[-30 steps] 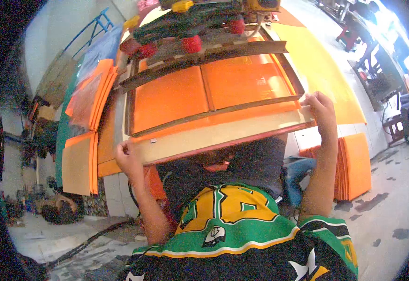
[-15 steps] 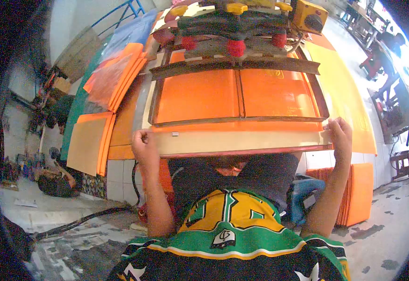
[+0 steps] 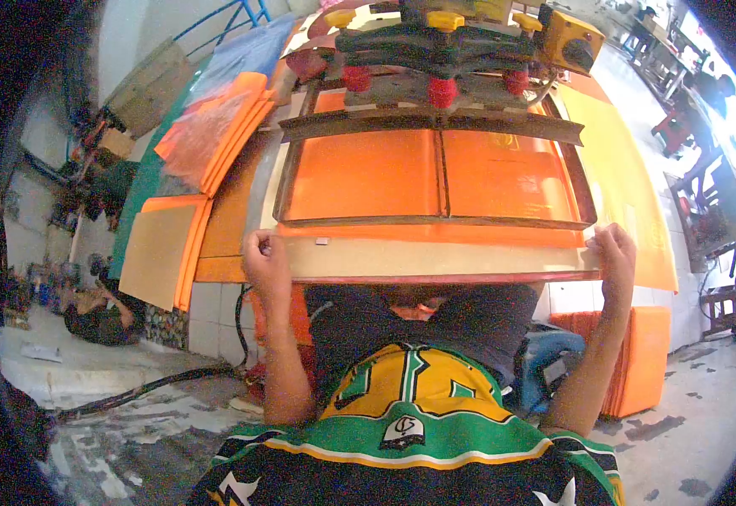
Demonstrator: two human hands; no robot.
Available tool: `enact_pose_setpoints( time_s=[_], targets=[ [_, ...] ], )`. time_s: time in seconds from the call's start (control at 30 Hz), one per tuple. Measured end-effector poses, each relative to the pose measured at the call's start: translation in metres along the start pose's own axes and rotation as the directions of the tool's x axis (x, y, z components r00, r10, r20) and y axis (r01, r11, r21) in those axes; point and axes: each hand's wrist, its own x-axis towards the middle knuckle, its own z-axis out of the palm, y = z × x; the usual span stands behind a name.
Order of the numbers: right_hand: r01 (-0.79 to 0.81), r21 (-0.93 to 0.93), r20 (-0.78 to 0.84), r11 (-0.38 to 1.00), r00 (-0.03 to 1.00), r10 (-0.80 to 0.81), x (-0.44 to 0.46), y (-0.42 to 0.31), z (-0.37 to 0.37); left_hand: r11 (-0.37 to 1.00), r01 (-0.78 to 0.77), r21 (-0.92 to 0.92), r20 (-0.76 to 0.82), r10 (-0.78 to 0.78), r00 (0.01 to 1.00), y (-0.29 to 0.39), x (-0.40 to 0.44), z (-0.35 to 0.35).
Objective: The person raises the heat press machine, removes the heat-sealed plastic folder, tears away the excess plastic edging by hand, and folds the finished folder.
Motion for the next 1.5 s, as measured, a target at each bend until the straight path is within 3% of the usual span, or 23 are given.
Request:
enact_pose_setpoints(
  time_s=[0.47, 0.77, 0.87, 1.07, 1.13, 1.17, 1.2, 1.3, 1.4, 1.5],
  targets=[
    [-0.003, -0.063, -0.021, 0.998, 1.0, 0.001, -0.004, -0.005, 0.004, 1.0, 0.012, 0.018, 0.018, -0.012, 1.0, -0.001, 0.0, -0.003],
    [0.012, 0.053, 0.011, 0.999, 1.0, -0.013, -0.004, 0.0, 0.0, 1.0, 0.022, -0.001, 0.021, -0.022, 1.0, 0.005, -0.002, -0.004],
    [0.007, 0.018, -0.009, 1.0, 1.0, -0.006, -0.007, -0.005, 0.0, 0.999, 0.027, -0.026, 0.028, -0.027, 0.999, 0.005, -0.004, -0.007],
    [0.033, 0.014, 0.049, 0.999, 0.998, -0.034, -0.004, 0.004, -0.016, 0.966, 0.017, -0.26, 0.178, 0.031, 0.983, 0.005, -0.026, -0.041],
    [0.16, -0.042, 0.106, 0.986, 0.982, -0.155, -0.011, -0.004, -0.011, 0.938, 0.168, -0.303, 0.278, -0.081, 0.957, 0.003, -0.038, -0.058],
    [0.047, -0.028, 0.101, 0.998, 0.994, -0.044, -0.022, -0.015, -0.006, 0.959, 0.107, -0.263, 0.281, -0.03, 0.959, 0.003, -0.041, -0.068],
    [0.047, -0.029, 0.13, 0.998, 0.991, -0.043, -0.024, -0.016, -0.007, 0.973, 0.042, -0.226, 0.286, 0.025, 0.958, 0.004, -0.042, -0.077],
    [0.014, -0.016, 0.263, 1.0, 0.965, -0.009, -0.032, -0.023, -0.009, 0.933, 0.029, -0.357, 0.283, 0.079, 0.956, -0.01, -0.043, -0.089],
    [0.035, -0.019, 0.443, 0.999, 0.896, -0.023, -0.044, -0.037, -0.012, 0.905, 0.035, -0.425, 0.293, 0.1, 0.951, -0.03, -0.035, -0.1],
    [-0.062, 0.023, 0.644, 0.998, 0.764, 0.033, -0.054, -0.051, -0.02, 0.883, 0.022, -0.468, 0.314, 0.144, 0.938, -0.052, -0.029, -0.116]
  ],
)
